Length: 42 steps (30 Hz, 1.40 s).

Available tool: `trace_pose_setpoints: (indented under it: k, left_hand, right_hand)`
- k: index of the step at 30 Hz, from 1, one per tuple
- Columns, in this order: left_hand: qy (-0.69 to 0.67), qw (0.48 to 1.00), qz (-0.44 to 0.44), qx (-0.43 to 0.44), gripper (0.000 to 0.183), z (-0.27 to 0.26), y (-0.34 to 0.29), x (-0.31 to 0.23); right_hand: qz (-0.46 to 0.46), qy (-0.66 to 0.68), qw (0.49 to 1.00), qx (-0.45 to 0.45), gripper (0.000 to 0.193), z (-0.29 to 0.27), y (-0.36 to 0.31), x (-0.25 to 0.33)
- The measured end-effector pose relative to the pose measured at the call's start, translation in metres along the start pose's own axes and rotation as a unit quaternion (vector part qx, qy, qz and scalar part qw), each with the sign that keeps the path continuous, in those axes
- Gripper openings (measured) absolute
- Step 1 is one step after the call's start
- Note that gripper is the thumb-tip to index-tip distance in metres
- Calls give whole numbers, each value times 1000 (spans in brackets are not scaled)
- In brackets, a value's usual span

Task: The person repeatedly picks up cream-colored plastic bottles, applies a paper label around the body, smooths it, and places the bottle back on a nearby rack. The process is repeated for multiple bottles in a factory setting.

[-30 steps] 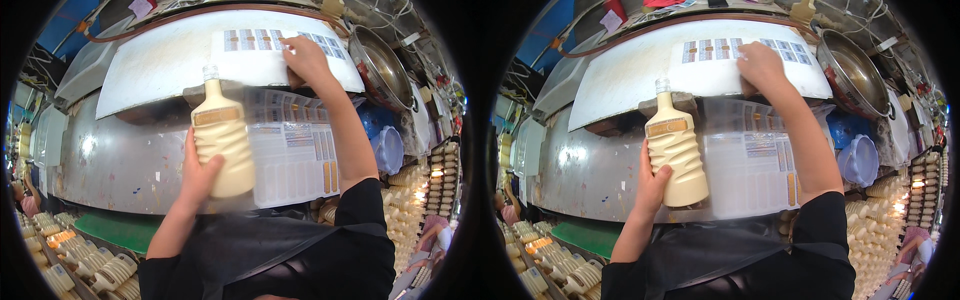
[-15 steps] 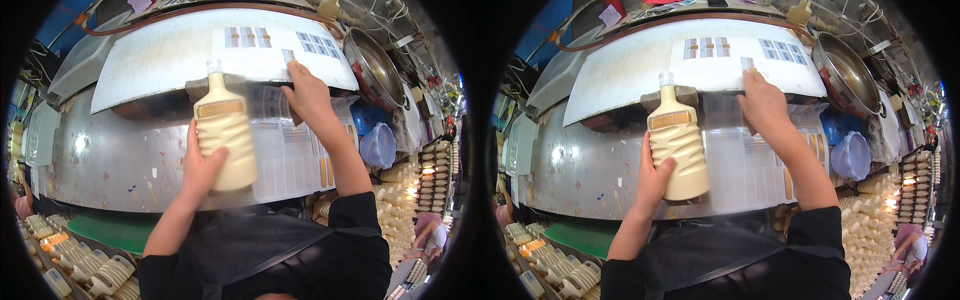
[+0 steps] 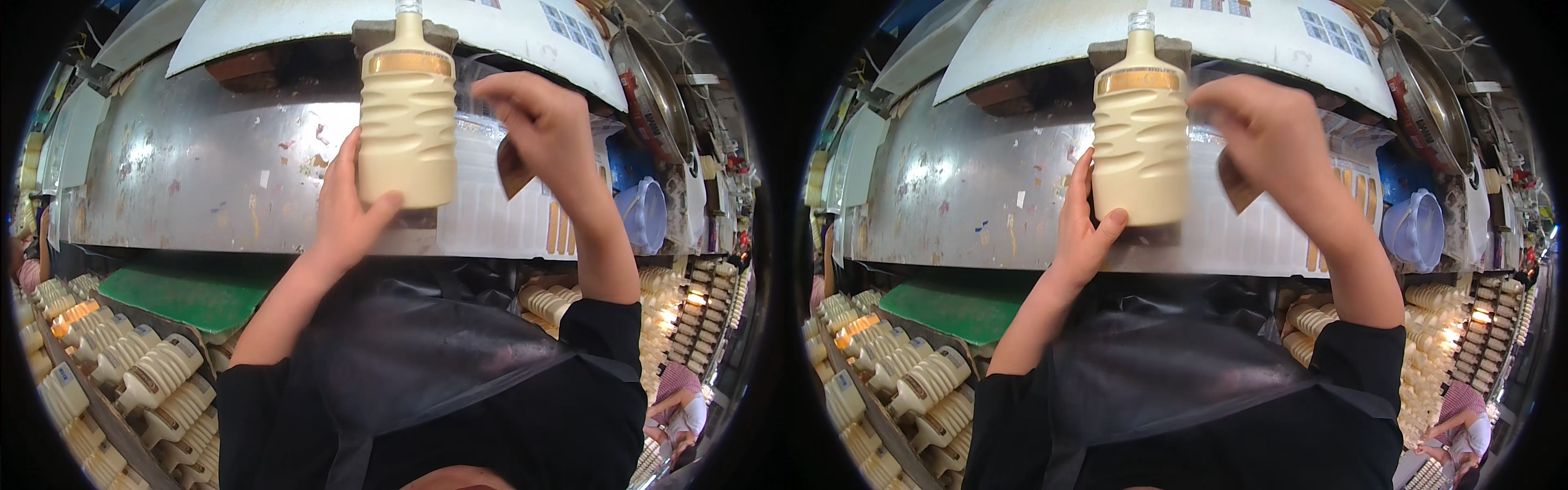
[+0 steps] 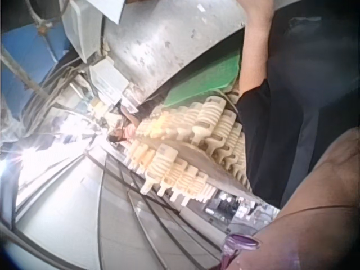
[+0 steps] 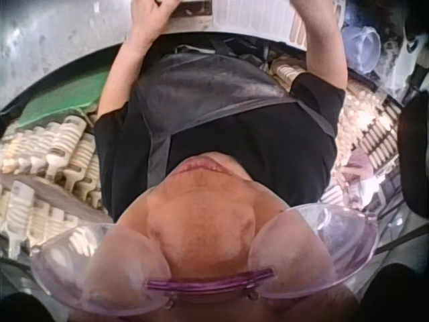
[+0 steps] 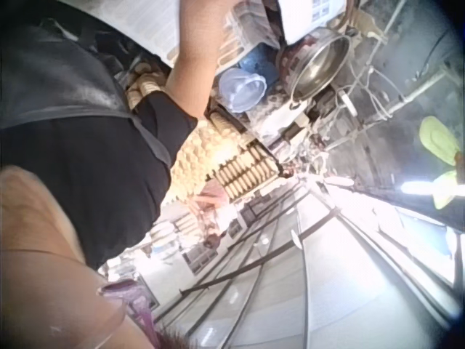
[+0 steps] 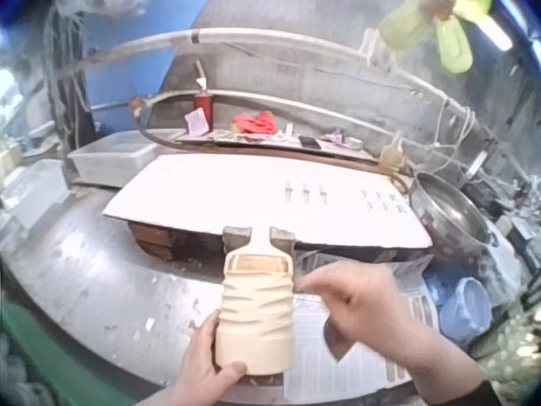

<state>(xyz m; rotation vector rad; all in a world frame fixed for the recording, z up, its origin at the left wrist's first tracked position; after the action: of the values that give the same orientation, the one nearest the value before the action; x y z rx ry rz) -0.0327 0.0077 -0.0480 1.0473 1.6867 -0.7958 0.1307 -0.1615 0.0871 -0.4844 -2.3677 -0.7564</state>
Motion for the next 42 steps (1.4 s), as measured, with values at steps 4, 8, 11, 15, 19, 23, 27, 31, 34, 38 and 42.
trace_pose_setpoints:
  k: [4,8,11,15,19,23,27,31,34,38,42]
  left_hand:
    - [2,998,-2,65,112,-6,-4,1]
    - [-91,992,-4,87,114,-10,-2,-6]
    - [-234,969,-44,66,89,-6,8,-4]
    - [-223,973,-54,18,76,7,9,-3]
    - [-229,973,-29,17,72,7,0,-5]
    - [-242,970,-19,32,70,4,-3,-7]
    - [-317,946,-66,-1,70,7,9,2]
    - [-98,994,-6,-49,69,9,15,-4]
    - [-77,995,31,-57,68,7,13,-6]
    - [-24,996,55,-65,67,5,9,-8]
    - [-95,993,46,-45,64,5,10,-4]
  right_hand:
    - [-349,-219,903,122,25,50,-29,79]
    - [-379,-265,876,134,26,61,-43,77]
    - [-395,-270,871,114,24,60,-48,68]
    - [-397,-251,876,107,31,58,-58,53]
    - [-371,-241,888,125,32,56,-70,31]
    - [-332,-206,920,29,30,46,-75,27]
    - [140,65,988,16,45,61,-82,-13]
    - [248,137,959,-10,71,87,-82,-15]
    - [275,177,945,-15,73,94,-81,-19]
    - [285,249,925,-36,73,95,-83,-23]
    - [284,247,926,-42,73,98,-87,-25]
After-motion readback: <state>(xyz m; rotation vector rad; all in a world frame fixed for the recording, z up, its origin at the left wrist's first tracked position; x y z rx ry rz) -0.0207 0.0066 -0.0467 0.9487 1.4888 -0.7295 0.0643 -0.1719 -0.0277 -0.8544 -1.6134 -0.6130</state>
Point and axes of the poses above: each hand's wrist, its own y-axis towards the middle knuckle, its own z-axis out of the palm, x = y × z, the point moved 7 cm from there along y, towards the middle knuckle, and after that the axes turned 11 degrees about -z, right-handed, at the moved point
